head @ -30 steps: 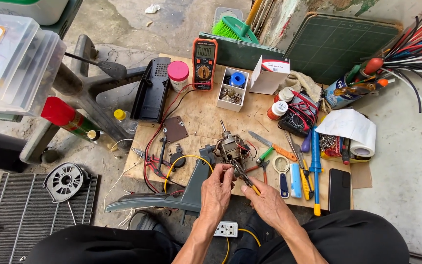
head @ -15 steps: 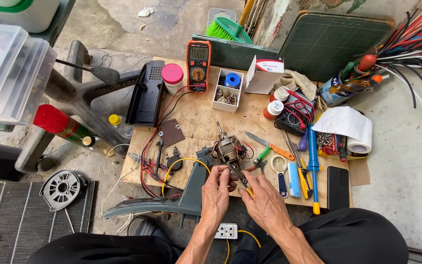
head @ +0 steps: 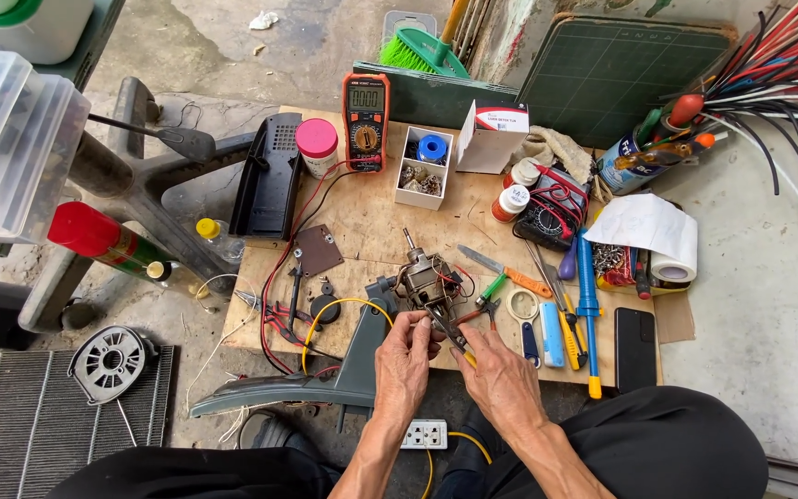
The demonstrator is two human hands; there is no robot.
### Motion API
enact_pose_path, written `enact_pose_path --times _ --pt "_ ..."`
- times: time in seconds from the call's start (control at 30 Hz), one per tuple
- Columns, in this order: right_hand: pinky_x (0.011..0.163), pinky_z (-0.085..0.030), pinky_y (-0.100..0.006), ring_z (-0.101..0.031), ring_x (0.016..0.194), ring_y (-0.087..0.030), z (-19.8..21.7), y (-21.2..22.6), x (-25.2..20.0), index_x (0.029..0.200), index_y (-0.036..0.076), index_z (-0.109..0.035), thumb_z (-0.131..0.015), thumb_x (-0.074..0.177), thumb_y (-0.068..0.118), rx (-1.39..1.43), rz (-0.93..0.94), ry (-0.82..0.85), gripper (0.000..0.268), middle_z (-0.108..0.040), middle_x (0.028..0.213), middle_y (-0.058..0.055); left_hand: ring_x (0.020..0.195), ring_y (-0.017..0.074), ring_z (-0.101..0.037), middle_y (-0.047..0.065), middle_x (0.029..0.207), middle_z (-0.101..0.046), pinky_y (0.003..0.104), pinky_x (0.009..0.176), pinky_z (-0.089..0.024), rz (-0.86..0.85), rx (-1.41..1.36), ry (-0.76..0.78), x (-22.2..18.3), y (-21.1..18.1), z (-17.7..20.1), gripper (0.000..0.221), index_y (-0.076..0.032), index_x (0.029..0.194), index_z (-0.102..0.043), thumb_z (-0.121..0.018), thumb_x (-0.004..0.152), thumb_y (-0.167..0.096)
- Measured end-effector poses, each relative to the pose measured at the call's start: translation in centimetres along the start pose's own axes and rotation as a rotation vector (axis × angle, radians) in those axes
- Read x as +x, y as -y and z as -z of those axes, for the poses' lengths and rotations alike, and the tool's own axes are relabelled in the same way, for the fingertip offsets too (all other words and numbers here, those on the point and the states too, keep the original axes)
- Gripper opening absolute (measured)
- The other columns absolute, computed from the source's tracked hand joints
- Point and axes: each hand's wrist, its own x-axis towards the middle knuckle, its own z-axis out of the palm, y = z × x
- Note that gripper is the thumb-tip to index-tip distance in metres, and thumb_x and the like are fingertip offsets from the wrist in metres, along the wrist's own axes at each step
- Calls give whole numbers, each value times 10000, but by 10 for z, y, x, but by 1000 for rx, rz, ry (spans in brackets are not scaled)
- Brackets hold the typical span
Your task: Repairing an electric motor by connecting wires, testing electrical continuity with a multimeter, and using hand tools.
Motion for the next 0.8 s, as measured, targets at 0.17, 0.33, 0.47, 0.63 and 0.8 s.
enact_pose_path --times 0.17,0.33,0.47,0.63,0.8 --pt "579 -636 -492 -793 647 -311 2 0 0 1273 243 -709 -758 988 305 31 -74 36 296 -815 1011 -41 745 108 -749 27 892 -863 261 673 -630 -44 95 10 2 -3 2 207 -94 1163 -800 -673 1071 -229" --pt "569 -608 -512 -771 614 -308 5 -1 0 1260 245 -708 -759 987 273 24 -99 73 279 -811 934 -46 677 101 -693 30 860 -828 249 586 -567 -49 57 15 4 -10 5 165 -56 1105 -807 -740 1038 -191" --pt "547 -611 -489 -740 564 -294 -3 -12 0 1249 221 -708 -796 917 168 -65 -24 40 348 -751 890 -56 642 103 -670 31 799 -783 251 573 -550 -27 122 84 10 -9 9 139 -59 1091 -783 -702 1069 -171" --pt "610 -630 -479 -771 641 -285 5 -9 2 1291 259 -711 -761 967 220 -64 -72 55 330 -779 950 -16 647 103 -617 16 755 -722 269 588 -506 -47 135 167 18 -7 10 147 -72 1091 -771 -660 1091 -168" --pt "722 -592 -380 -773 777 -228 19 0 11 1429 164 -757 -667 1022 441 342 -524 325 500 -862 989 -109 665 119 -577 44 770 -685 263 612 -497 37 -111 240 27 11 6 143 -45 1102 -778 -680 1084 -148"
